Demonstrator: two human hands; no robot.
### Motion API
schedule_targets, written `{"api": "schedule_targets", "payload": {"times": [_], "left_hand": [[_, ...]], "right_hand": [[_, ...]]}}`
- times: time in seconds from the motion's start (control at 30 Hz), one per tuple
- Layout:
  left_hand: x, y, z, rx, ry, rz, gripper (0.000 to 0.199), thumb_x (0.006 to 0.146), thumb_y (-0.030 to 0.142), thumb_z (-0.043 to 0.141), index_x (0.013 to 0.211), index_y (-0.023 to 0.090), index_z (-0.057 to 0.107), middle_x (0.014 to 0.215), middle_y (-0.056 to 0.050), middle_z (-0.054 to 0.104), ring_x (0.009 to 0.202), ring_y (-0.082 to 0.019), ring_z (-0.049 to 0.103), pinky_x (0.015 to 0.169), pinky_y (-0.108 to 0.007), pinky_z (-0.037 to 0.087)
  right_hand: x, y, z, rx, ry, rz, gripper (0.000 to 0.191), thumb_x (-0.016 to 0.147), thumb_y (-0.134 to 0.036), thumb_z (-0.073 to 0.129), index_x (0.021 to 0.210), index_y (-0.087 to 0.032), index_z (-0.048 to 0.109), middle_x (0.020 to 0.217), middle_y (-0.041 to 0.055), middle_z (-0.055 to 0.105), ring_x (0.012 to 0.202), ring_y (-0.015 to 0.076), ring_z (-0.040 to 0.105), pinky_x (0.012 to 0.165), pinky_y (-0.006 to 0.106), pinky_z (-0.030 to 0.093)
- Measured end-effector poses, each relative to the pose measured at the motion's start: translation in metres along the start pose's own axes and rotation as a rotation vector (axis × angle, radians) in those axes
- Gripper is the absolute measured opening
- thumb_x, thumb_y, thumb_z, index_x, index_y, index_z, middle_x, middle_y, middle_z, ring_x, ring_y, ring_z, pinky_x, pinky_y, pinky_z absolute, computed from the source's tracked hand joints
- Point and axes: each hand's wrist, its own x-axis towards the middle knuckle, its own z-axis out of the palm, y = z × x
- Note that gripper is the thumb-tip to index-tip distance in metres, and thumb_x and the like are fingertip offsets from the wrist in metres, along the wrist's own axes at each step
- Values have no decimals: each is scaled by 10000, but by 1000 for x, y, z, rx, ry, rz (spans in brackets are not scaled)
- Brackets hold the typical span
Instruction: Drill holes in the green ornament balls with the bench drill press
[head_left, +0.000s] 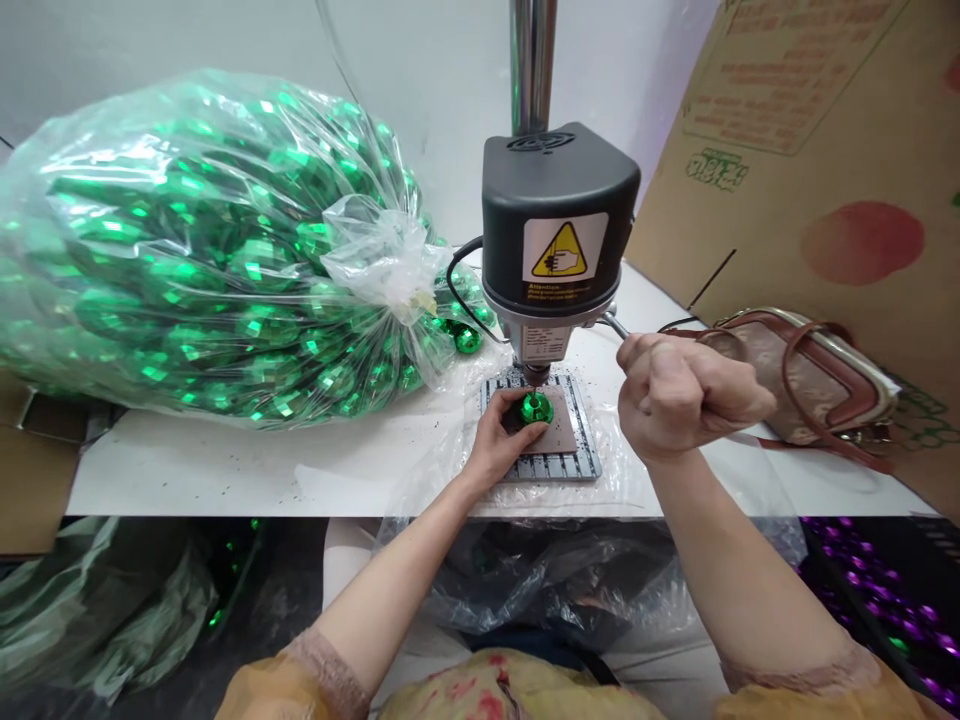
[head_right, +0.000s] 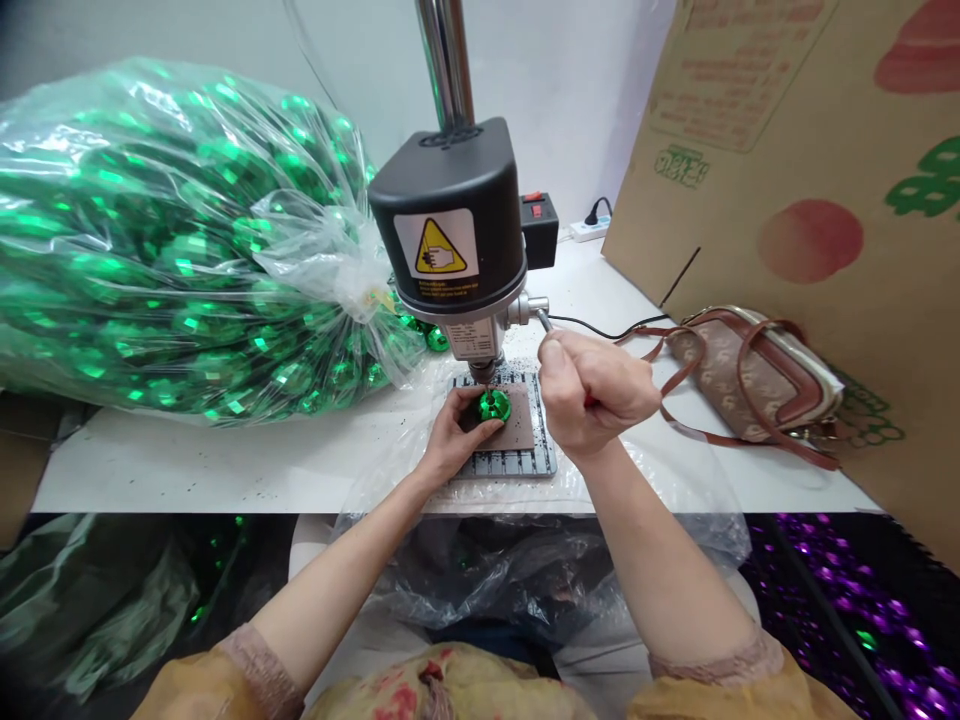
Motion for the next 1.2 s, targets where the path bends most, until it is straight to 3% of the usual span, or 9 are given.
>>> {"api": "schedule_targets", "payload": {"times": [0.13, 0.23, 0.33, 0.47, 0.67, 0.73, 0.97, 1.03, 1.2], "left_hand": [[0, 0, 0, -13, -1, -5, 491, 733, 359, 807, 1132, 202, 568, 1210, -89, 625, 1141, -233, 586, 982, -369, 457], [0, 2, 2, -11, 19, -8, 480, 734, 347, 805, 1128, 202, 574, 1177, -82, 638, 1104, -221, 601, 970, -370, 463], [-2, 10, 5, 18, 86, -12, 459, 731, 331, 804, 1107, 200, 576, 1133, -77, 647, 1053, -215, 618, 929, -366, 482], [-27, 29, 0, 243, 165, 125, 348, 753, 315, 776, 1019, 212, 577, 1005, -61, 639, 956, -210, 619, 830, -345, 497], [-104, 32, -26, 825, -393, 765, 291, 811, 264, 695, 1085, 206, 618, 1070, -131, 641, 913, -242, 594, 744, -358, 486], [-116, 27, -33, 943, -502, 917, 297, 817, 206, 677, 1109, 201, 620, 1116, -139, 645, 957, -249, 588, 789, -369, 479], [-84, 35, -39, 658, -732, 794, 320, 771, 520, 733, 868, 235, 624, 918, -77, 651, 891, -228, 588, 830, -369, 476], [-65, 35, -42, 548, -648, 715, 270, 768, 476, 747, 764, 242, 613, 833, -54, 633, 838, -218, 587, 813, -366, 471], [28, 18, -50, 726, 21, 278, 103, 910, 215, 535, 873, 216, 631, 898, -102, 607, 897, -263, 578, 881, -422, 446]], "right_hand": [[3, -8, 5, -55, 20, 72, 488, 745, -87, 574, 488, -166, 167, 421, -62, 211, 353, 42, 231, 386, 257, 216], [27, -14, 18, -132, 112, 283, 483, 787, -124, 583, 472, -172, 221, 407, -65, 236, 347, 41, 241, 376, 256, 195], [58, -13, 31, -120, 78, 464, 411, 804, -113, 574, 460, -185, 362, 398, -62, 315, 346, 47, 278, 358, 255, 168], [80, -6, 36, -53, 46, 554, 411, 807, -121, 587, 449, -187, 395, 368, -61, 336, 307, 46, 263, 310, 253, 126], [77, -7, 33, -36, 12, 559, 413, 837, -129, 572, 465, -178, 399, 393, -61, 347, 334, 33, 271, 328, 244, 152], [76, -9, 33, -37, 2, 549, 422, 843, -133, 571, 460, -173, 399, 394, -61, 344, 338, 29, 275, 334, 238, 157], [77, -9, 34, -38, -5, 552, 421, 841, -119, 559, 456, -162, 394, 396, -65, 344, 334, 13, 273, 341, 214, 167], [77, -9, 33, -45, -3, 564, 420, 833, -130, 572, 454, -165, 393, 392, -63, 343, 334, 20, 267, 339, 226, 157], [75, -9, 32, -46, 1, 567, 412, 833, -148, 588, 461, -169, 411, 398, -55, 360, 340, 34, 285, 347, 240, 166]]}}
